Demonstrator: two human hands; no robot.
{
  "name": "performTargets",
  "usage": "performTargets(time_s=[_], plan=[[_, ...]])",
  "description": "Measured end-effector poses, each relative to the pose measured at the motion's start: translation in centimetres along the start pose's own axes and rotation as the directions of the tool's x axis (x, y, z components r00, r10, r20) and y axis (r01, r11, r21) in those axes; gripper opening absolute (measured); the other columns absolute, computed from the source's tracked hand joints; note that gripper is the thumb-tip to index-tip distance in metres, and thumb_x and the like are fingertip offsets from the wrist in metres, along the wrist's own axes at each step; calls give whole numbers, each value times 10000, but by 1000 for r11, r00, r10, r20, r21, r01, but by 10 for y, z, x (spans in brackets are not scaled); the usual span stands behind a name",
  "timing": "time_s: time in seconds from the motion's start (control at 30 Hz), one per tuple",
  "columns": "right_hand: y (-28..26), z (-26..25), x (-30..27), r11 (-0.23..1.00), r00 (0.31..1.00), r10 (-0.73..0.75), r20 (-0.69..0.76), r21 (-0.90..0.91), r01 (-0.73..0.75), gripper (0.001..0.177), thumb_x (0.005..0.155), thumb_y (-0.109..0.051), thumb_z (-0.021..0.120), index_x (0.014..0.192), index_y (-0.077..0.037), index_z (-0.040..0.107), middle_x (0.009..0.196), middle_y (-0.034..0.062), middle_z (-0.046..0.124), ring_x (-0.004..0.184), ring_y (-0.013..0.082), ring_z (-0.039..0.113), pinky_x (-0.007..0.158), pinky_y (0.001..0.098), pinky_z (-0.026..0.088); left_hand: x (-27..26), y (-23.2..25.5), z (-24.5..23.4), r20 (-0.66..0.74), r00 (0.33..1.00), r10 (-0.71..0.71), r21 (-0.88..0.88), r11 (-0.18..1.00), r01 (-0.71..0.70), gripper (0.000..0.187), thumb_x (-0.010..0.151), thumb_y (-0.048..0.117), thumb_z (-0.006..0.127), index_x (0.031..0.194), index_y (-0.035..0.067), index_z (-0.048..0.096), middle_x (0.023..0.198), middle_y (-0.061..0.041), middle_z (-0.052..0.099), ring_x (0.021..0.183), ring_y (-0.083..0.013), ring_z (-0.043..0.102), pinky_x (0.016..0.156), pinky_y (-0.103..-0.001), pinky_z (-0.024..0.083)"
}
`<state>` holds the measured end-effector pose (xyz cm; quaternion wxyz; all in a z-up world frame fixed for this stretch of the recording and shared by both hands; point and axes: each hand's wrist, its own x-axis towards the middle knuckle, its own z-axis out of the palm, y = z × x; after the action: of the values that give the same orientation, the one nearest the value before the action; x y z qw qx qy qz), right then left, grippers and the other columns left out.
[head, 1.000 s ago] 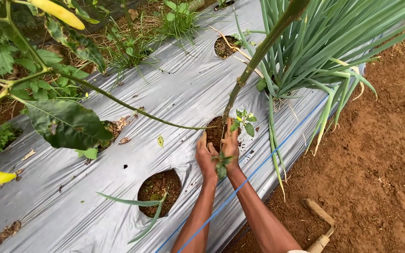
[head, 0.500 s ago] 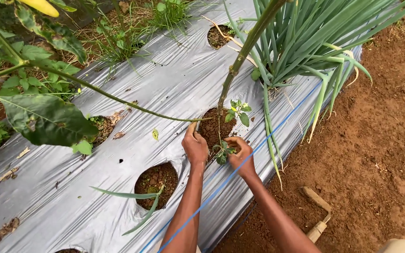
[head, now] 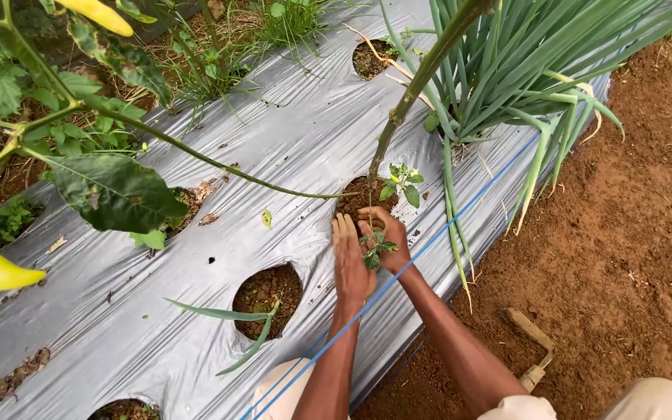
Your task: The person kneels beside a garden bed covered with plastic mulch and uses a wooden hoe to scoop soil from the path. They then place the soil around the base of small plants growing through holes in the plastic, patting it down by hand to secure the seedlings.
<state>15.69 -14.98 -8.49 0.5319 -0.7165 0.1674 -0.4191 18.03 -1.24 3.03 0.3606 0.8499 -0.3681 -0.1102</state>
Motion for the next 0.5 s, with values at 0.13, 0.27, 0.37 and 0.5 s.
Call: performTargets(time_s=[0.13,0.27,0.37,0.5], plan=[[-24,-41,-7,978,962,183,-204,-65,-200,202,941,32,655,1138,4,688,1050,253,735,979,392,740,853,514,617,2,-1,23,-37,994,106,64,993,-104,751,933,283,513,1561,-57,278,1599,-335,327,1522,-467,246,1261,-557,163],[-53,-73,-4,949,954,231,-193,-170,-264,296,899,25,644,1183,-33,704,1154,227,737,1123,379,706,967,489,583,23,-11,57,-169,980,107,-19,994,-112,777,1037,485,423,1630,35,200,1669,-242,239,1539,-413,212,1278,-470,146],[-32,-88,3,943,991,112,-70,-308,-129,372,900,28,649,1269,70,642,1212,346,657,1166,504,641,987,646,545,37,-15,79,-255,965,63,-32,997,-73,777,1051,476,437,1650,83,138,1707,-165,164,1574,-314,129,1285,-411,91],[23,-71,20,928,999,46,12,-369,-38,317,933,11,653,1249,14,677,1184,297,682,1156,514,635,956,636,555,84,-78,127,-275,955,111,147,987,-72,790,1032,515,450,1645,113,155,1711,-101,148,1579,-265,118,1308,-407,88]])
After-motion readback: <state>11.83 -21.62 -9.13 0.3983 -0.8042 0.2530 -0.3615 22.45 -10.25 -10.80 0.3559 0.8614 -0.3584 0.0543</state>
